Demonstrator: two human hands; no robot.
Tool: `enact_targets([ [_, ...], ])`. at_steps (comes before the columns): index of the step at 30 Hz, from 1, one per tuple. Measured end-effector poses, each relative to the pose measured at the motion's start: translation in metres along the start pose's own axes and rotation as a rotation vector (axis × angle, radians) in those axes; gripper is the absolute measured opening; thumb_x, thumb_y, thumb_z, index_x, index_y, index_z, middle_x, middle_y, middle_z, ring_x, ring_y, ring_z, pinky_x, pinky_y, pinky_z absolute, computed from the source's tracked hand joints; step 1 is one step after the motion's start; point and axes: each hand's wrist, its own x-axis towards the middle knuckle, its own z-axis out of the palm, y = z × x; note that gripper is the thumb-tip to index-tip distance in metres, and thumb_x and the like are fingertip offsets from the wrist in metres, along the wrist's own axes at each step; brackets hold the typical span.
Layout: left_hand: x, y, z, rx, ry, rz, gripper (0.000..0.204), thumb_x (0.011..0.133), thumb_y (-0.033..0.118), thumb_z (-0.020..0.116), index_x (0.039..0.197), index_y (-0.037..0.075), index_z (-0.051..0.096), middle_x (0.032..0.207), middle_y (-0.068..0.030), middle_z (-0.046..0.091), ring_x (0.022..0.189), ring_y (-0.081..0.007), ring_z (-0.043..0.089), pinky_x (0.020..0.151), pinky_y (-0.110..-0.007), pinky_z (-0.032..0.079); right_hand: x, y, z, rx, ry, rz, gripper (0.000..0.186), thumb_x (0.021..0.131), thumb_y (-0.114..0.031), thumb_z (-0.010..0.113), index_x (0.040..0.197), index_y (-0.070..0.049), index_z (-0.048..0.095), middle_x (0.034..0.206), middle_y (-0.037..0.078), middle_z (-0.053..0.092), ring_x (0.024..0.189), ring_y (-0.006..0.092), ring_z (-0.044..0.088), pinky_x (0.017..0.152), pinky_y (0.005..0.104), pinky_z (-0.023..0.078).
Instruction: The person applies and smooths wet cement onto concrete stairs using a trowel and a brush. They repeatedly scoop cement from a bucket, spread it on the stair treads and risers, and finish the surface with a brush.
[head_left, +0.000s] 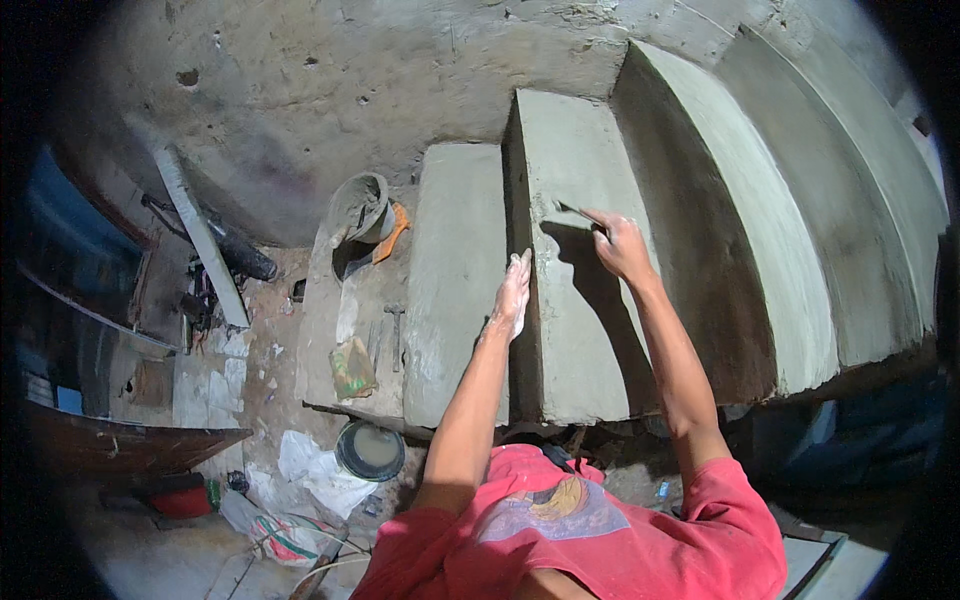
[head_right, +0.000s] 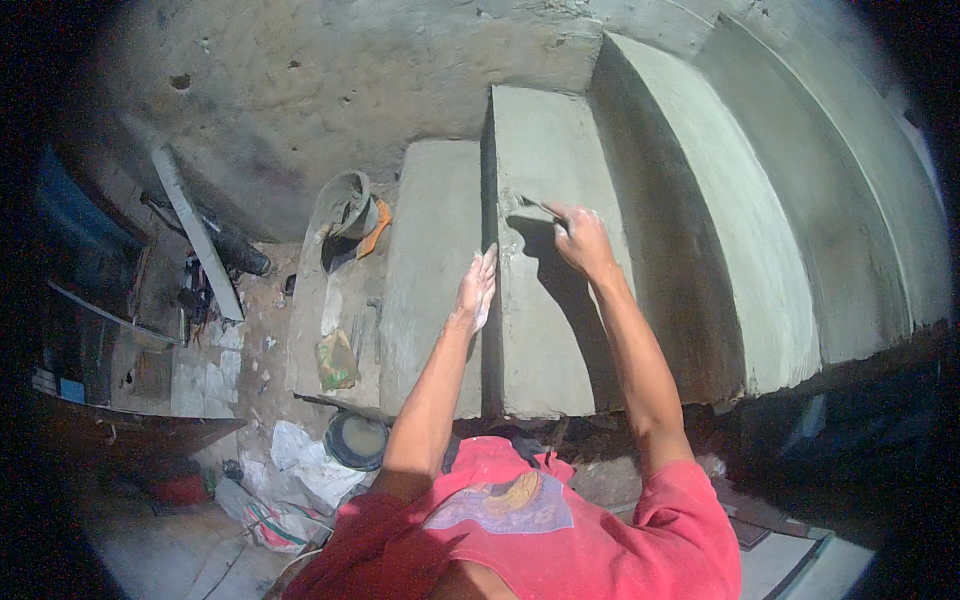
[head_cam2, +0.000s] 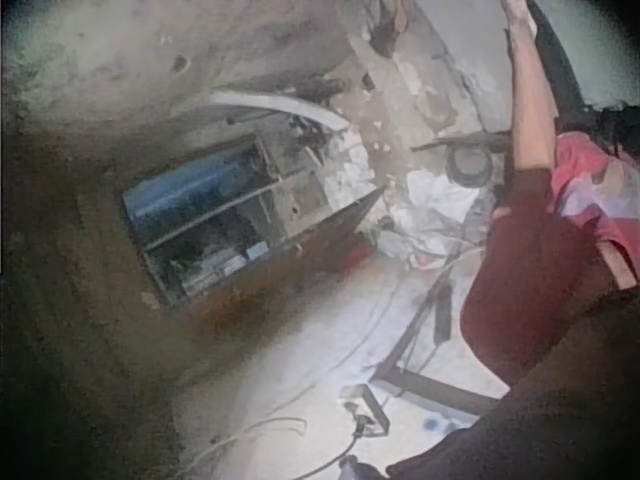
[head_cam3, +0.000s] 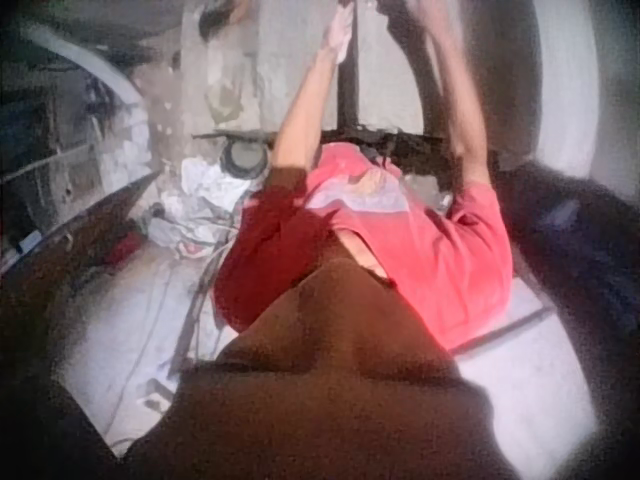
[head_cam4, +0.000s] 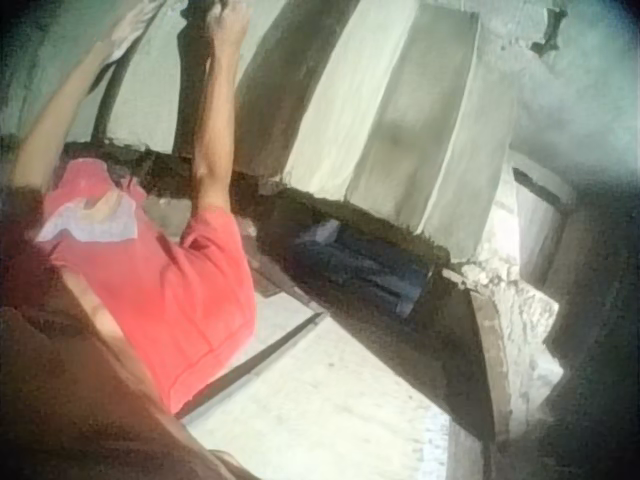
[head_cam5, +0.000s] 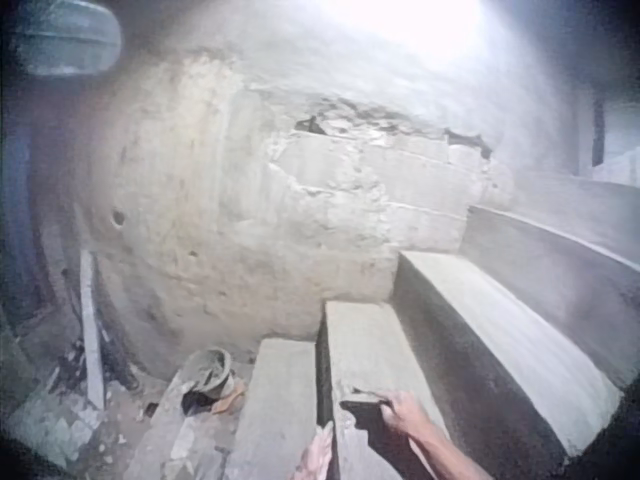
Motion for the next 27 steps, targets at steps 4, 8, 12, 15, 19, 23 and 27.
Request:
enact_targets([
  [4,-0.001,0.002,0.000,0.002,0.002,0.003,0.074,0.109,0.058,0.022,0.166,0.011,0.017,0.174,-0.0119,0.008,0.161,-0.0276,0.003,0.128,-0.044,-0.003,0.029,0.015,0.025,-0.094,0.083,-0.228,0.056,0.080,0.003,0.058,0.134,-0.005,0.065,0.138,0.018,0.065,0.129,0.0364,0.059,0.110,0.0438,0.049],
  [8,-0.005,0.004,-0.003,-0.022,-0.014,-0.011,0.074,0.109,0.058,0.022,0.166,0.012,0.017,0.174,-0.0125,0.005,0.161,-0.0298,-0.002,0.128,-0.045,-0.005,0.026,0.022,0.040,-0.255,0.002,-0.213,0.047,0.086,0.000,0.055,0.131,-0.005,0.067,0.137,0.018,0.065,0.127,0.0368,0.061,0.106,0.0464,0.051],
  [12,-0.004,0.007,-0.005,-0.008,-0.035,-0.019,0.073,0.109,0.058,0.021,0.166,0.012,0.018,0.174,-0.0132,0.003,0.160,-0.0333,-0.004,0.128,-0.047,-0.005,0.012,0.021,0.020,-0.395,-0.135,-0.086,0.034,0.087,-0.003,0.056,0.116,-0.005,0.073,0.112,0.023,0.072,0.106,0.0406,0.069,0.091,0.0509,0.057],
  [15,-0.001,0.005,-0.005,0.020,-0.034,-0.038,0.076,0.108,0.061,0.022,0.166,0.012,0.017,0.174,-0.0138,0.005,0.160,-0.0327,-0.002,0.128,-0.048,-0.005,0.020,0.015,0.001,-0.438,-0.259,0.074,0.039,0.083,-0.002,0.059,0.118,-0.009,0.074,0.102,0.026,0.072,0.094,0.0437,0.071,0.087,0.0516,0.057],
  [19,0.002,0.001,-0.002,0.059,-0.022,-0.013,0.079,0.107,0.064,0.023,0.166,0.012,0.016,0.174,-0.0138,0.008,0.160,-0.0315,0.001,0.128,-0.047,-0.003,0.065,0.004,0.004,-0.286,-0.041,-0.011,0.049,0.078,-0.003,0.061,0.123,-0.015,0.075,0.095,0.029,0.070,0.087,0.0449,0.070,0.085,0.0526,0.057],
  [23,0.003,-0.001,-0.003,0.051,-0.027,0.001,0.080,0.107,0.065,0.022,0.167,0.013,0.015,0.174,-0.0136,0.006,0.160,-0.0315,0.001,0.128,-0.046,-0.003,0.103,-0.002,0.032,-0.238,-0.128,-0.086,0.053,0.076,-0.001,0.059,0.124,-0.015,0.074,0.093,0.030,0.070,0.086,0.0451,0.070,0.082,0.0527,0.058],
  [27,0.003,-0.002,-0.007,0.007,-0.043,-0.016,0.080,0.106,0.065,0.019,0.166,0.012,0.017,0.174,-0.0144,0.004,0.160,-0.0321,-0.002,0.128,-0.046,-0.004,0.082,-0.010,0.043,-0.299,-0.195,-0.071,0.050,0.074,0.000,0.058,0.118,-0.014,0.076,0.090,0.029,0.070,0.085,0.0462,0.070,0.078,0.0550,0.057],
])
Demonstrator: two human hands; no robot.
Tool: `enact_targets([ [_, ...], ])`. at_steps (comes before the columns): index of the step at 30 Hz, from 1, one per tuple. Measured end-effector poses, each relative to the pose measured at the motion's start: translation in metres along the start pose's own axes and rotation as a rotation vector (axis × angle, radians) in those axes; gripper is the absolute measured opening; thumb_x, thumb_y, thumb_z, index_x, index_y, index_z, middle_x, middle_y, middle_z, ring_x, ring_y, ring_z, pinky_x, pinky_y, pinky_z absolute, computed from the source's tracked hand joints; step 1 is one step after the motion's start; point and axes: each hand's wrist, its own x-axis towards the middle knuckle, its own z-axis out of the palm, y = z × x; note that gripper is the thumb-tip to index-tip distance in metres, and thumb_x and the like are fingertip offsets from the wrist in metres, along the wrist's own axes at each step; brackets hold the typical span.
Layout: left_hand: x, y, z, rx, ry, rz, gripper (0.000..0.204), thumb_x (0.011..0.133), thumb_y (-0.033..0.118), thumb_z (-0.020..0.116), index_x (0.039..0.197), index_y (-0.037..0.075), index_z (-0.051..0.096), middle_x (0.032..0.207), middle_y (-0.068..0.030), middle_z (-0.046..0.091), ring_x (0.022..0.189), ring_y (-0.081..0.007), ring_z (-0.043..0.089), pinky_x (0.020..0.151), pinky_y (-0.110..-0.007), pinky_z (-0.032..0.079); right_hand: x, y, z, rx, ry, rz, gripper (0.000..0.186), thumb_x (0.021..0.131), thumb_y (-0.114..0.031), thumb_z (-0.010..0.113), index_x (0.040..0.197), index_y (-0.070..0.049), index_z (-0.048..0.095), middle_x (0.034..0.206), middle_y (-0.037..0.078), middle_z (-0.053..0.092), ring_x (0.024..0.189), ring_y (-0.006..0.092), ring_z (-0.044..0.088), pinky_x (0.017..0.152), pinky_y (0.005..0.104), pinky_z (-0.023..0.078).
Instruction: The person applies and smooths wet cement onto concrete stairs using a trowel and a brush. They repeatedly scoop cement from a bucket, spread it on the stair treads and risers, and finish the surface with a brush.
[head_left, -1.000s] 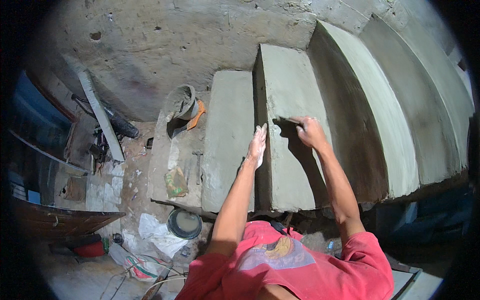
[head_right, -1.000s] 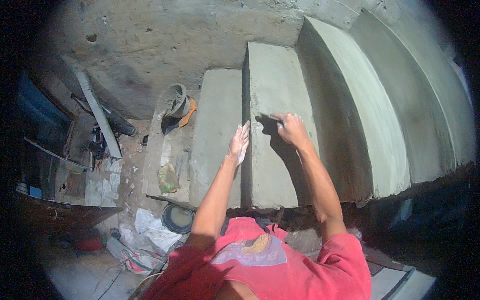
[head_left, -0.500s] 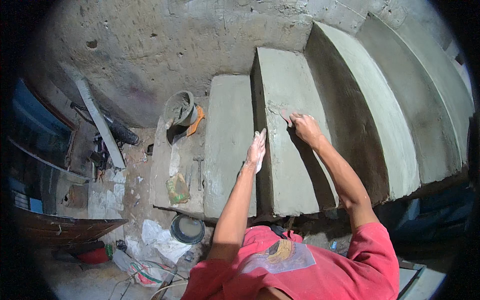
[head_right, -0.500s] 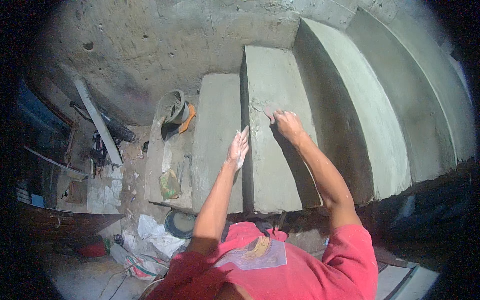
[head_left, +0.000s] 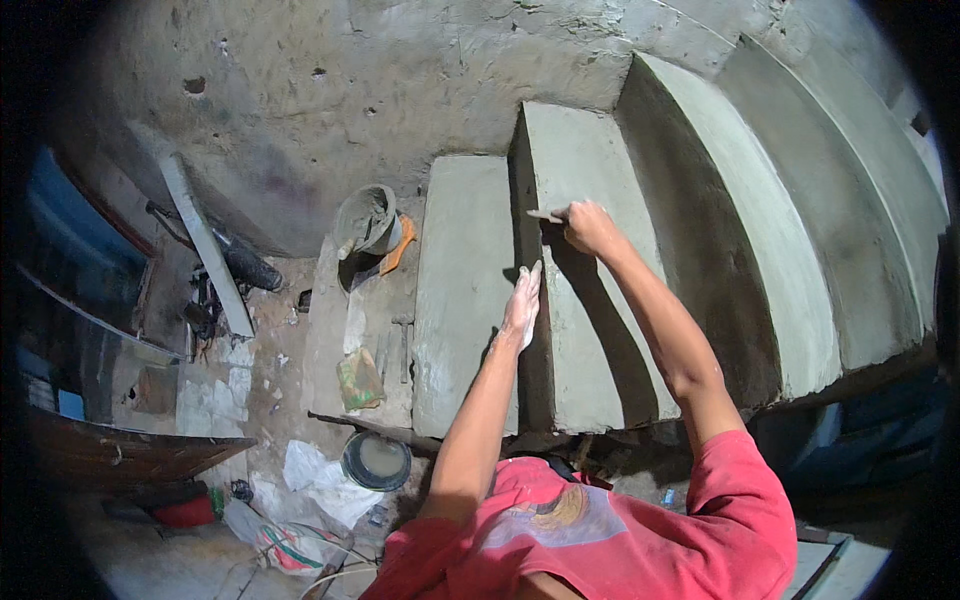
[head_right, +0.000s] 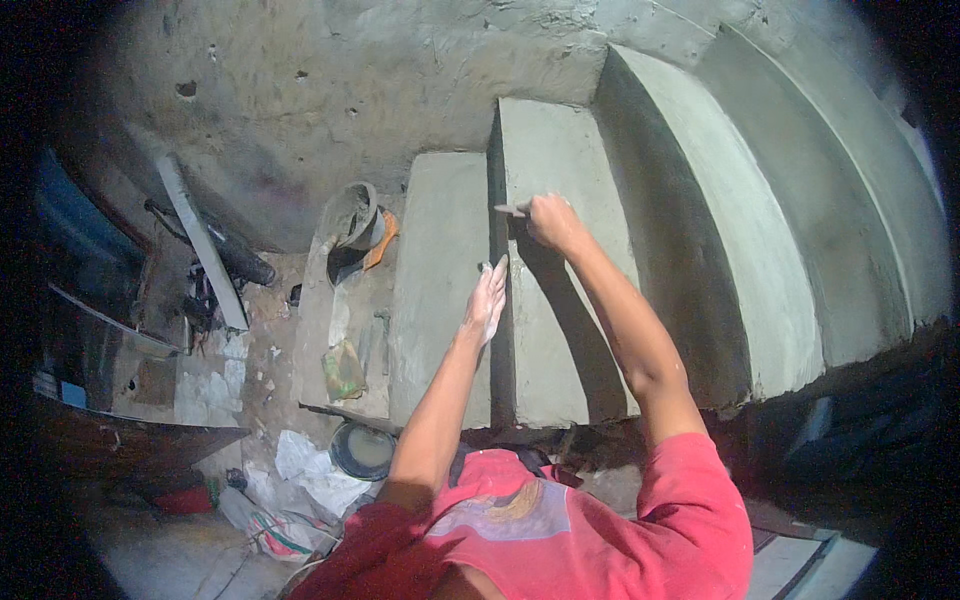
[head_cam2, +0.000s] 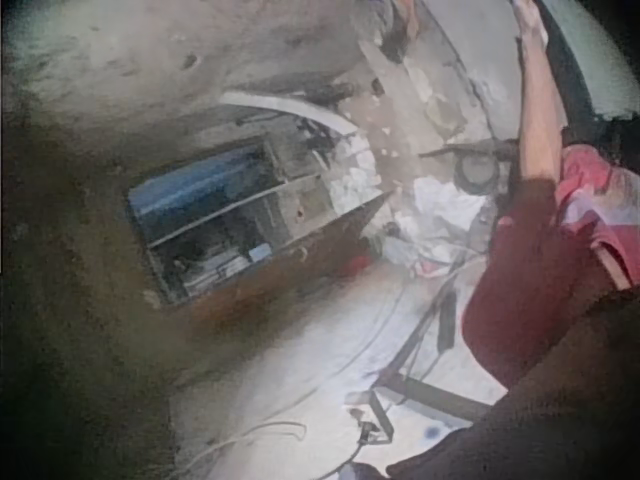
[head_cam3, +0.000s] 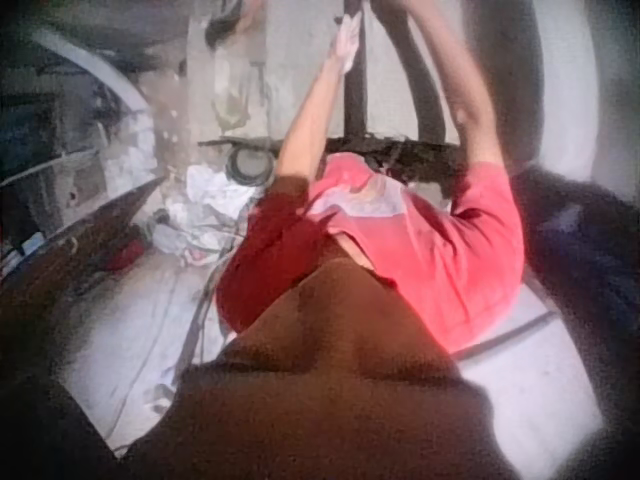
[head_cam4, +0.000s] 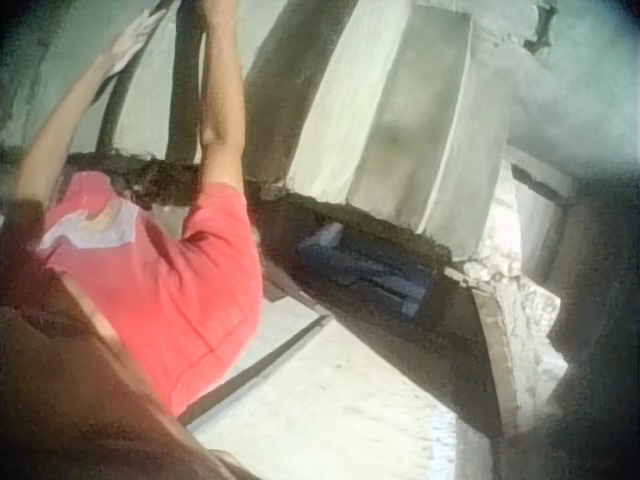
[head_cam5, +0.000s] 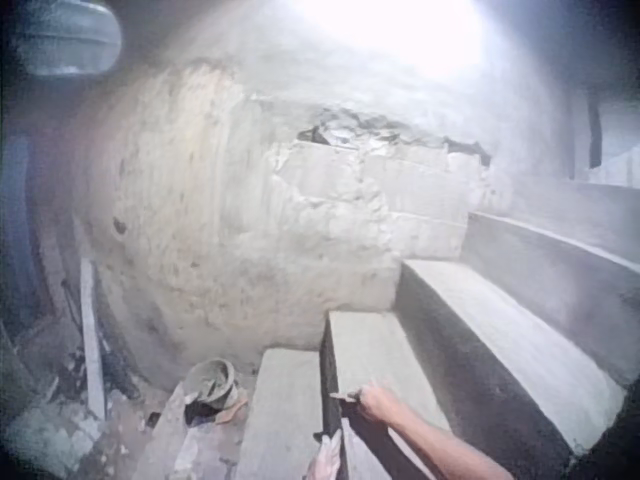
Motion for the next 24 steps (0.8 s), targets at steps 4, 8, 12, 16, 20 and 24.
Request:
enact_targets([
  [4,0.003,-0.004,-0.005,-0.074,0.000,-0.003,0.083,0.105,0.068,0.018,0.166,0.011,0.015,0.173,-0.0176,0.001,0.160,-0.0342,-0.004,0.128,-0.045,-0.004,-0.060,-0.020,-0.002,0.058,0.019,-0.027,0.046,0.072,0.001,0.058,0.112,-0.012,0.076,0.088,0.027,0.070,0.085,0.0468,0.069,0.076,0.0560,0.056],
  [8,0.005,-0.007,-0.011,-0.181,0.041,-0.067,0.090,0.101,0.075,0.019,0.167,0.013,0.013,0.174,-0.0131,0.004,0.161,-0.0315,-0.001,0.127,-0.046,-0.006,-0.120,-0.048,-0.014,0.116,0.094,-0.015,0.047,0.070,0.002,0.059,0.114,-0.008,0.074,0.091,0.024,0.072,0.087,0.0459,0.069,0.079,0.0560,0.056],
  [12,0.004,-0.006,-0.015,-0.163,-0.051,-0.004,0.091,0.099,0.078,0.013,0.167,0.016,0.015,0.174,-0.0125,0.004,0.160,-0.0343,-0.003,0.126,-0.047,-0.009,-0.177,-0.073,-0.035,0.096,-0.032,0.056,0.050,0.070,0.002,0.061,0.118,-0.007,0.074,0.095,0.025,0.072,0.090,0.0452,0.069,0.082,0.0546,0.056],
  [16,0.002,-0.005,-0.012,-0.241,-0.017,0.010,0.089,0.101,0.074,0.013,0.166,0.014,0.018,0.174,-0.0118,0.006,0.161,-0.0308,-0.002,0.127,-0.047,-0.007,-0.187,-0.083,-0.077,0.047,-0.140,0.063,0.051,0.072,0.001,0.063,0.121,-0.009,0.074,0.098,0.027,0.072,0.091,0.0446,0.069,0.084,0.0535,0.056],
  [20,0.004,-0.019,-0.013,-0.375,0.037,0.058,0.084,0.104,0.068,0.018,0.163,0.008,0.029,0.166,-0.0102,0.036,0.154,-0.0278,0.030,0.126,-0.043,0.018,-0.102,-0.092,-0.102,-0.177,-0.003,0.003,0.044,0.074,-0.005,0.072,0.118,-0.010,0.075,0.092,0.020,0.073,0.091,0.0389,0.071,0.081,0.0500,0.057],
  [24,-0.002,-0.057,-0.028,-0.582,0.102,0.072,0.081,0.107,0.060,0.031,0.164,0.003,0.019,0.172,-0.0120,0.019,0.158,-0.0244,0.018,0.128,-0.038,0.009,0.030,-0.114,-0.064,-0.550,-0.069,-0.278,0.011,0.087,-0.021,0.070,0.093,-0.014,0.075,0.093,0.008,0.075,0.095,0.0271,0.074,0.081,0.0450,0.055],
])
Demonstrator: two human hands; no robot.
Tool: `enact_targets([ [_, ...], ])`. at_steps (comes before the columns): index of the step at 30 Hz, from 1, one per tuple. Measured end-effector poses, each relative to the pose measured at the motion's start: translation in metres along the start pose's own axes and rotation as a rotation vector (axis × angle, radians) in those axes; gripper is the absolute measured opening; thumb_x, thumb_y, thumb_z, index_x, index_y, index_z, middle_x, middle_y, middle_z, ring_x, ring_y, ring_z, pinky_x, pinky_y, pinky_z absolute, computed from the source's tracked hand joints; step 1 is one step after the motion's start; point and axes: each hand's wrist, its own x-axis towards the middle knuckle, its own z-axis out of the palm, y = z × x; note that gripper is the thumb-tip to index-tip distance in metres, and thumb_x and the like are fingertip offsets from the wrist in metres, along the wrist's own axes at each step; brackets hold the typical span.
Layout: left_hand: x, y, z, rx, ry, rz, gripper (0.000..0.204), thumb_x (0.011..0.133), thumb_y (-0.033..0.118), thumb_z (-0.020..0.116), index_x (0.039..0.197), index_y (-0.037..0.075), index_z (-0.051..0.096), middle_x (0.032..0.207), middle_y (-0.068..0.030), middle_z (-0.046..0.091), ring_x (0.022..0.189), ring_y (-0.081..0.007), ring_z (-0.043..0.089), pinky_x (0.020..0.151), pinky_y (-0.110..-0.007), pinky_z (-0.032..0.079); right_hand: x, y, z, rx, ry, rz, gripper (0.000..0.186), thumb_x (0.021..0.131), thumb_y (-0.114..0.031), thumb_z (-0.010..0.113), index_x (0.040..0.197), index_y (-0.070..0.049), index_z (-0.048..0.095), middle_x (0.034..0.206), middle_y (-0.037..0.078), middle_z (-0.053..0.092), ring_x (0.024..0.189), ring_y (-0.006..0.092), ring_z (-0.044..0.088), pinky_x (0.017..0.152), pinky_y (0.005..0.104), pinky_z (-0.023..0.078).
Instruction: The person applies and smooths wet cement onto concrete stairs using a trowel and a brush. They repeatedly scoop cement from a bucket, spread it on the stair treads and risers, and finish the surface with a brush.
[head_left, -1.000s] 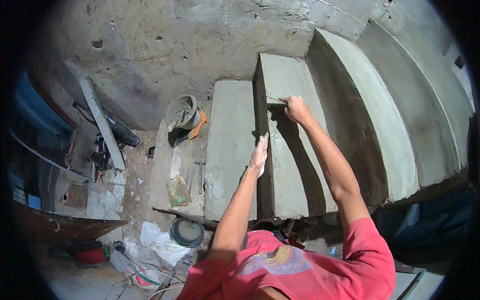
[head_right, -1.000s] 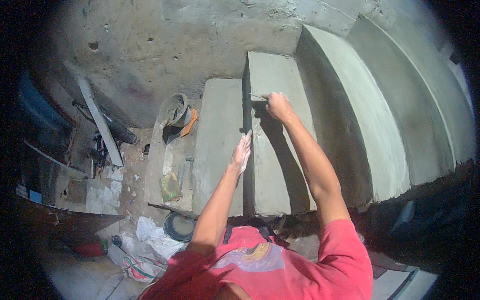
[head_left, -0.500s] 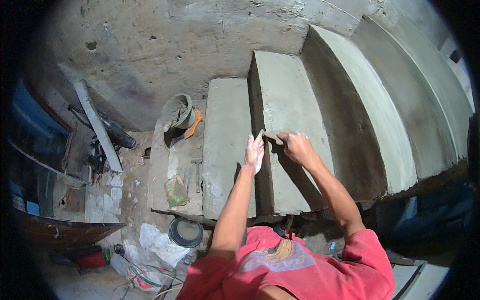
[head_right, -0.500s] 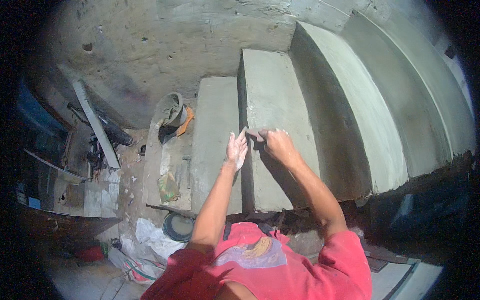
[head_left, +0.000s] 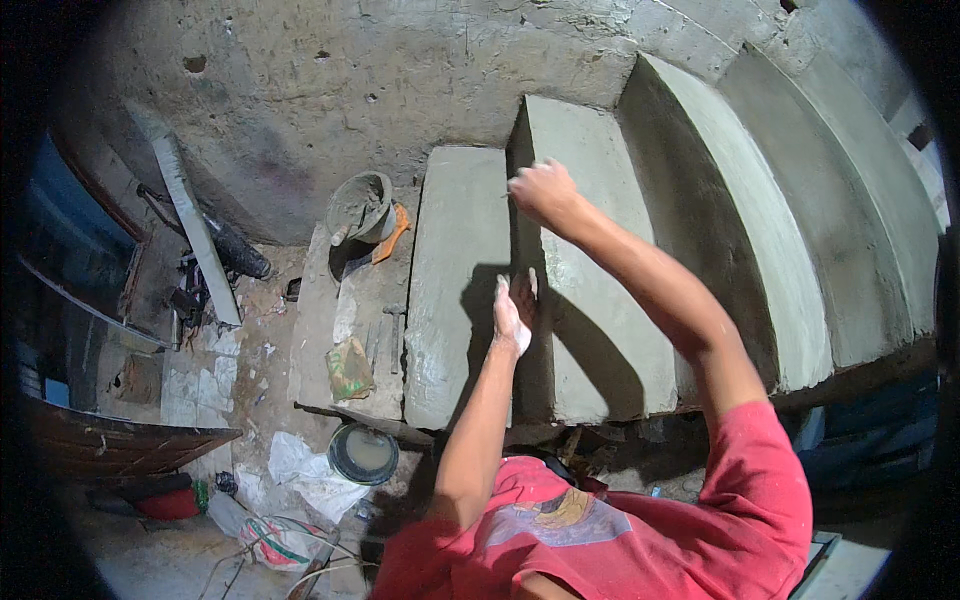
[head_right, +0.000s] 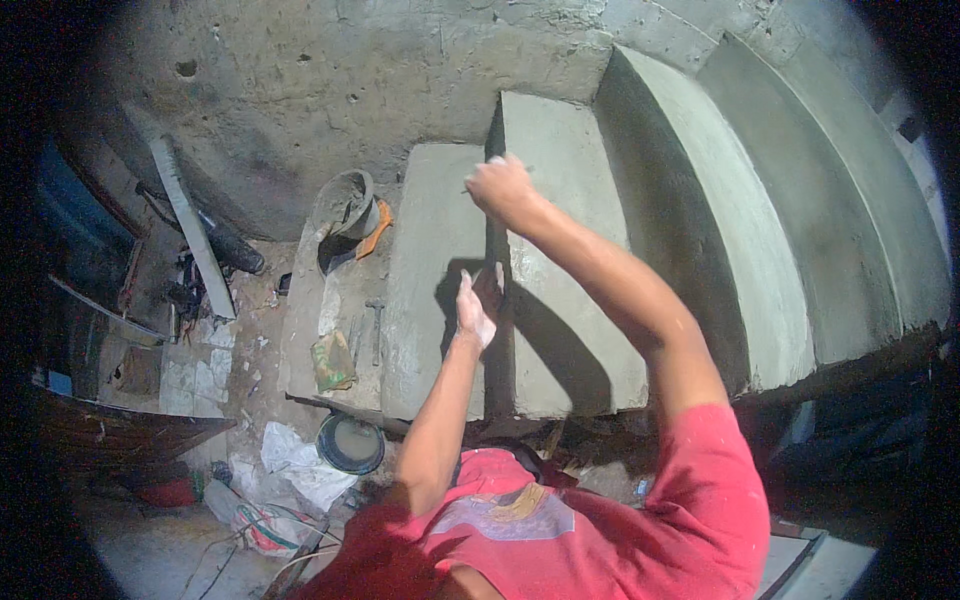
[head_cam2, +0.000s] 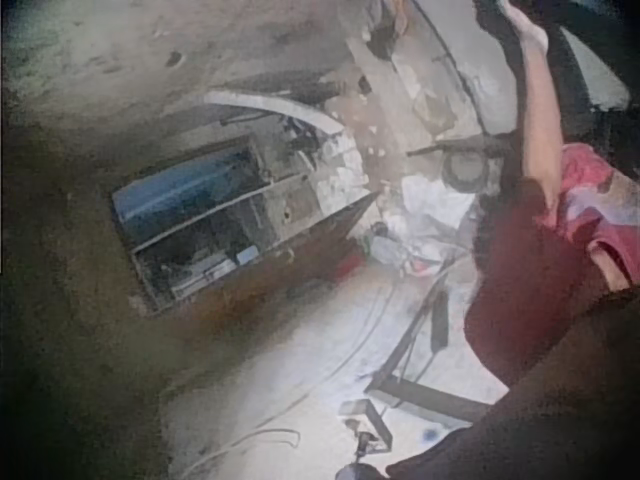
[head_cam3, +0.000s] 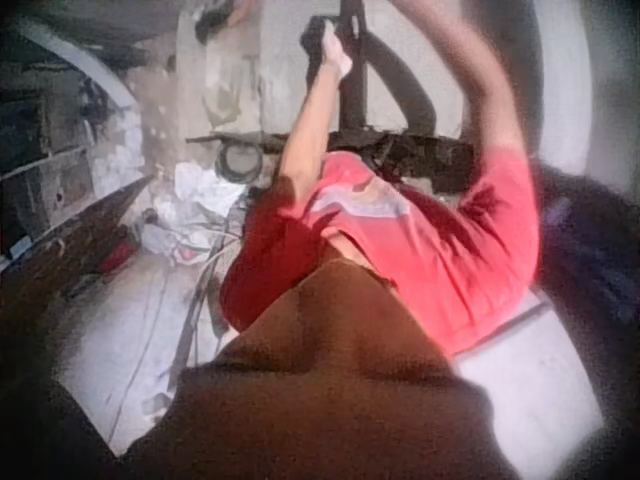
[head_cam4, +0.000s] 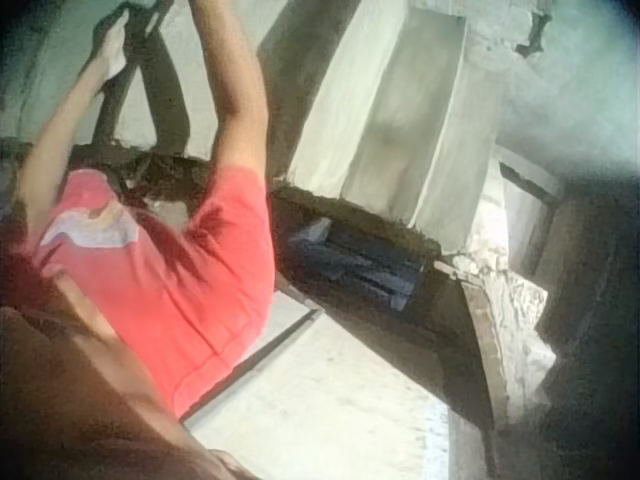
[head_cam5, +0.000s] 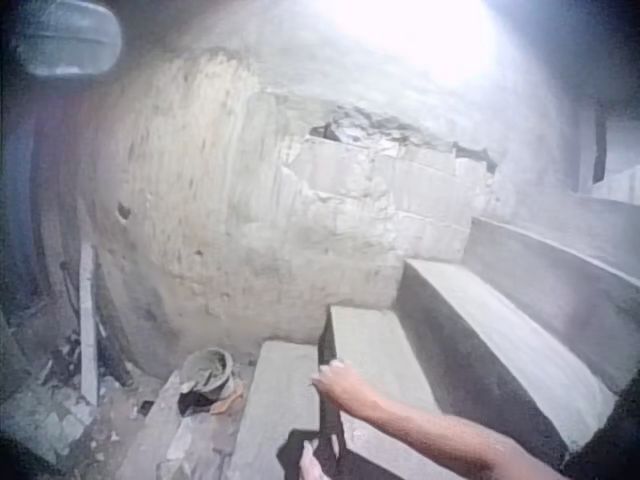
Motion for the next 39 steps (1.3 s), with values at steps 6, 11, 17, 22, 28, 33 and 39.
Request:
enact_targets([
  [6,-0.059,-0.046,-0.063,0.313,0.226,0.039,0.085,0.108,0.056,0.032,0.163,-0.003,0.004,0.174,-0.0138,-0.002,0.161,-0.0226,-0.001,0.129,-0.037,0.000,0.096,-0.041,0.089,-0.422,-0.358,-0.185,0.027,0.096,-0.031,0.064,0.117,-0.018,0.075,0.111,0.004,0.074,0.105,0.0246,0.070,0.080,0.0567,0.051],
  [11,-0.101,-0.044,-0.084,0.288,0.180,-0.135,0.089,0.106,0.059,0.034,0.163,0.000,0.000,0.174,-0.0136,-0.004,0.161,-0.0254,-0.003,0.128,-0.040,-0.001,0.077,-0.068,0.132,-0.587,-0.578,-0.162,0.028,0.088,-0.026,0.070,0.111,-0.012,0.078,0.101,0.011,0.074,0.093,0.0324,0.070,0.075,0.0622,0.053],
  [17,-0.094,-0.037,-0.073,0.312,0.193,-0.068,0.082,0.107,0.055,0.033,0.164,0.002,0.007,0.172,-0.0140,0.009,0.158,-0.0263,0.010,0.128,-0.041,0.005,0.008,-0.120,0.114,-0.830,-0.648,-0.290,0.024,0.088,-0.008,0.066,0.110,-0.006,0.077,0.107,0.015,0.075,0.088,0.0362,0.071,0.071,0.0553,0.058],
  [22,-0.090,-0.040,-0.064,0.241,0.252,0.055,0.052,0.112,0.043,0.030,0.146,0.009,0.050,0.143,-0.0098,0.058,0.130,-0.0219,0.055,0.114,-0.038,0.039,-0.044,-0.159,0.099,-0.953,-0.687,-0.297,0.029,0.093,-0.011,0.059,0.118,-0.004,0.073,0.107,0.014,0.075,0.089,0.0364,0.072,0.071,0.0488,0.058],
  [28,-0.103,-0.031,-0.065,0.005,0.235,0.029,0.052,0.111,0.044,0.036,0.144,0.007,0.053,0.140,-0.0058,0.062,0.127,-0.0203,0.058,0.105,-0.037,0.045,-0.100,-0.194,0.087,-0.836,-0.626,-0.333,0.034,0.093,-0.024,0.059,0.115,-0.004,0.077,0.107,0.021,0.075,0.094,0.0422,0.070,0.066,0.0515,0.052],
  [33,-0.110,-0.020,-0.061,0.978,-0.032,0.075,0.057,0.111,0.047,0.033,0.147,0.006,0.048,0.153,-0.0147,0.050,0.142,-0.0275,0.045,0.119,-0.044,0.034,-0.154,-0.201,0.011,-0.377,-0.614,-0.446,0.032,0.091,-0.019,0.059,0.114,-0.005,0.076,0.108,0.020,0.075,0.095,0.0403,0.072,0.070,0.0494,0.054],
  [39,-0.122,-0.027,-0.039,1.004,-0.108,0.306,0.059,0.111,0.047,0.033,0.152,0.005,0.044,0.149,-0.0112,0.053,0.136,-0.0241,0.049,0.116,-0.047,0.038,-0.207,-0.097,-0.066,0.405,-0.406,-0.138,0.036,0.083,-0.005,0.061,0.117,-0.005,0.074,0.118,0.020,0.074,0.108,0.0373,0.072,0.090,0.0455,0.057],
])
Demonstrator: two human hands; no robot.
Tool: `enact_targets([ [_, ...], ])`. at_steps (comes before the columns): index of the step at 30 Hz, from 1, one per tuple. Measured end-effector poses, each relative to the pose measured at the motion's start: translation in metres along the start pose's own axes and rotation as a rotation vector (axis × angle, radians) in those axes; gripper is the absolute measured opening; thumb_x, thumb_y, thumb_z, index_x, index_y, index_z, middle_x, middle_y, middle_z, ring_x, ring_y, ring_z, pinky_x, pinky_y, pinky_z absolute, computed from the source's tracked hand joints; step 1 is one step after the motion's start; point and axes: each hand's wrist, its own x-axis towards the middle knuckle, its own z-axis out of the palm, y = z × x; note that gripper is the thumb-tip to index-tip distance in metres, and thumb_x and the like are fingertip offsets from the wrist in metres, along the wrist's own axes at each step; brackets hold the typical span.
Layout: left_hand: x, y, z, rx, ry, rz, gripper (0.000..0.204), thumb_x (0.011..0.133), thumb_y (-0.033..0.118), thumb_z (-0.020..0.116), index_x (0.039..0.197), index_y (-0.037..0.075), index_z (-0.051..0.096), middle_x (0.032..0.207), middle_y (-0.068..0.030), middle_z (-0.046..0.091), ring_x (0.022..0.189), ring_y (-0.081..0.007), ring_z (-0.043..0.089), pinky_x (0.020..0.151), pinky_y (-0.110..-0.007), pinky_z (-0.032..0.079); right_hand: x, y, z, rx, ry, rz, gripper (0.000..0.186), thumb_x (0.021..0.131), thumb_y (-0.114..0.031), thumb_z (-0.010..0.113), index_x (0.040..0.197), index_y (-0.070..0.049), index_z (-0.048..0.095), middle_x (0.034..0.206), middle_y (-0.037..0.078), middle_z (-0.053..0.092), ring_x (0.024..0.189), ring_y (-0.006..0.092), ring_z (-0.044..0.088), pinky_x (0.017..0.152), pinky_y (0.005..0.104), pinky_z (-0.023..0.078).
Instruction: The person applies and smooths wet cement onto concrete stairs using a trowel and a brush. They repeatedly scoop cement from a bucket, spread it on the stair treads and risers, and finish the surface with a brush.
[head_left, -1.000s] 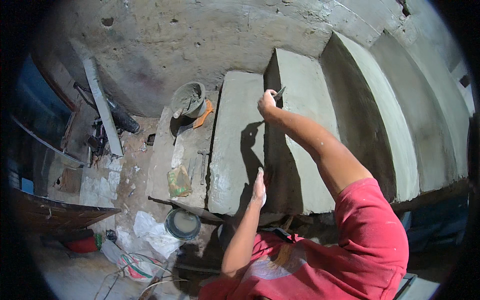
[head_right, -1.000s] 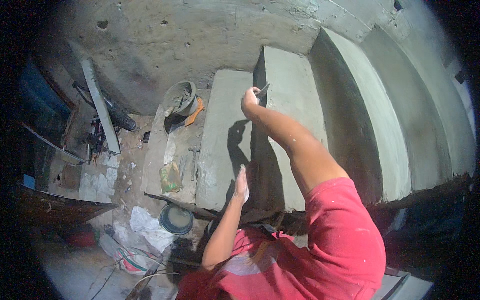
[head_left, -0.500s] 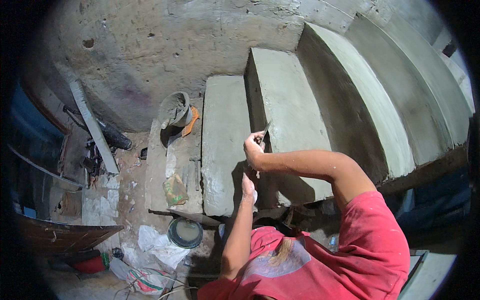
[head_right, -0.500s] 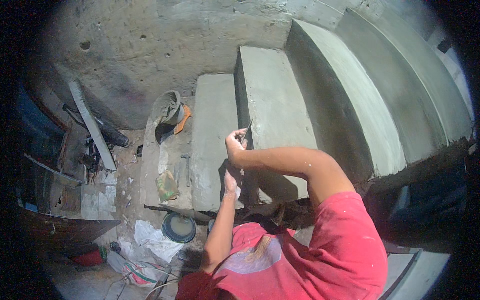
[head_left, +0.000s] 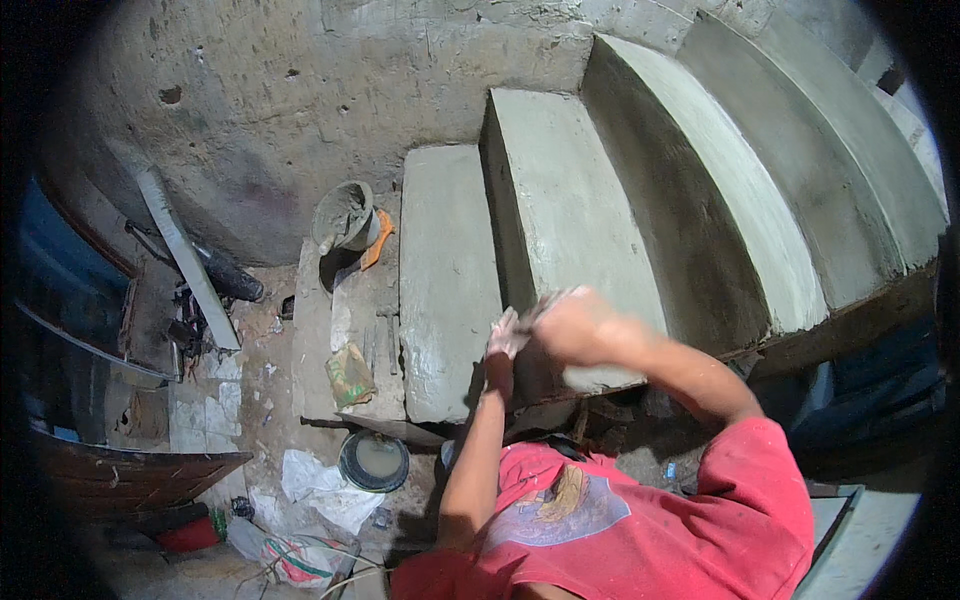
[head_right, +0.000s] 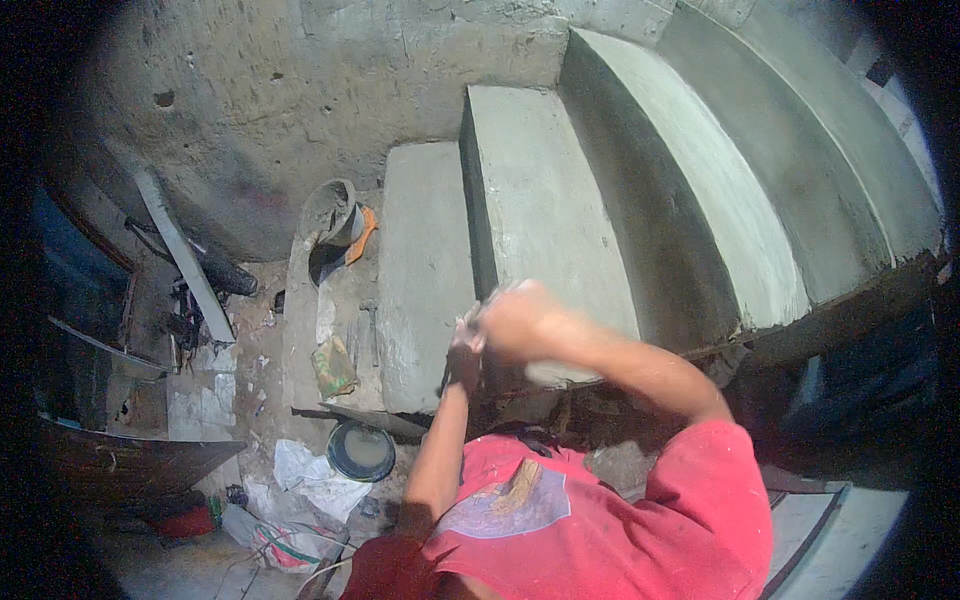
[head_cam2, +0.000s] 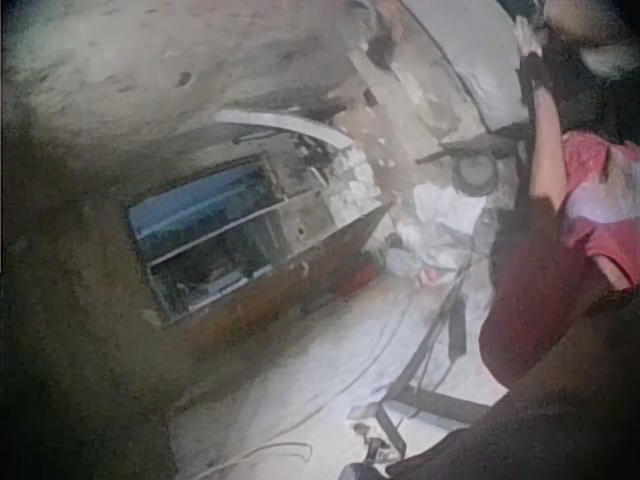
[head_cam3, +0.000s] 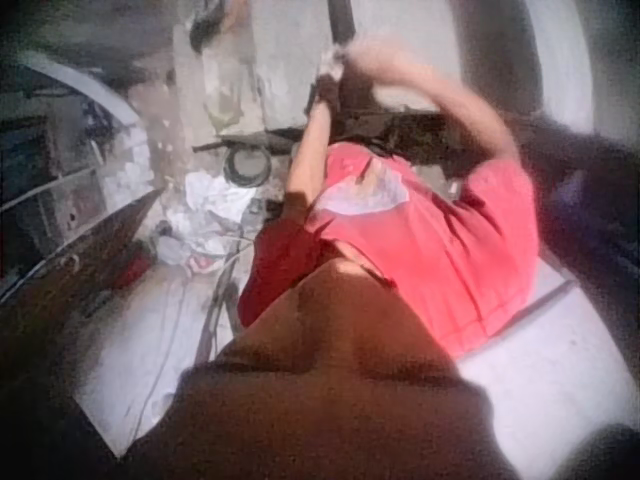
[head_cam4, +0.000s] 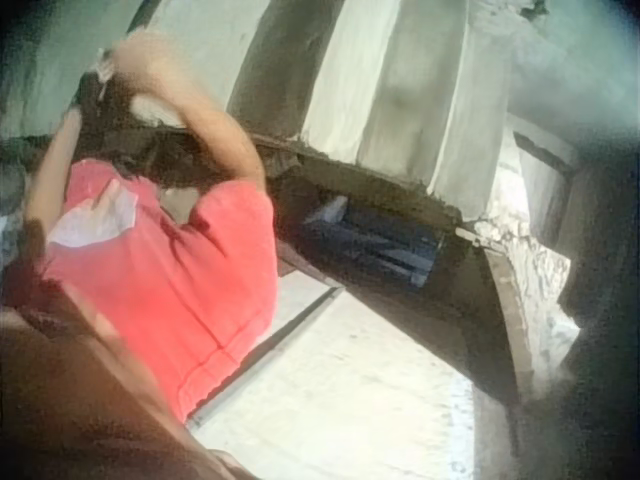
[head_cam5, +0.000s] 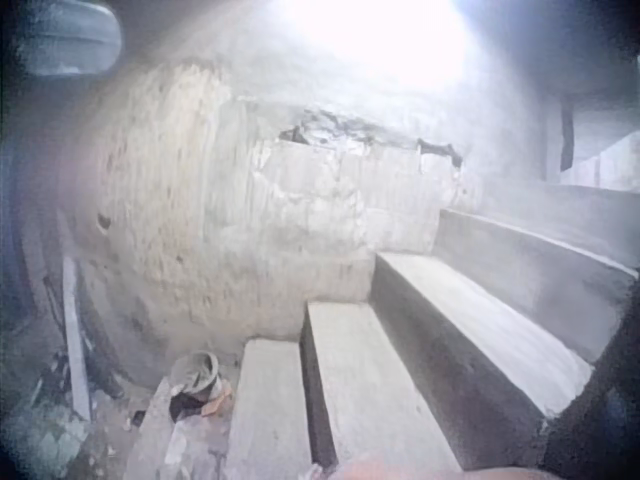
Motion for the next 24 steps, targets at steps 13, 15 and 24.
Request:
enact_targets([
  [13,0.029,0.044,0.023,-0.495,0.085,-0.274,0.069,0.111,0.053,0.021,0.163,0.008,0.027,0.171,-0.0142,0.021,0.160,-0.0290,0.013,0.129,-0.044,0.004,0.043,0.179,0.114,0.311,0.770,-0.080,0.078,0.069,0.013,0.062,0.142,-0.012,0.061,0.147,0.011,0.060,0.142,0.0312,0.050,0.125,0.0473,0.033],
  [15,0.026,0.048,0.023,-0.487,0.087,-0.286,0.069,0.111,0.052,0.021,0.163,0.008,0.027,0.171,-0.0141,0.022,0.160,-0.0291,0.013,0.129,-0.044,0.004,0.053,0.182,0.118,0.271,0.710,-0.096,0.075,0.072,0.009,0.065,0.143,-0.013,0.061,0.147,0.011,0.059,0.142,0.0295,0.050,0.125,0.0473,0.032],
  [24,0.024,0.041,0.019,-0.450,0.037,-0.292,0.069,0.111,0.051,0.024,0.163,0.006,0.026,0.172,-0.0153,0.019,0.160,-0.0305,0.011,0.129,-0.044,0.005,-0.005,0.159,0.080,0.245,0.316,0.234,0.055,0.074,-0.001,0.067,0.128,-0.009,0.070,0.124,0.024,0.068,0.108,0.0393,0.069,0.096,0.0484,0.056],
])
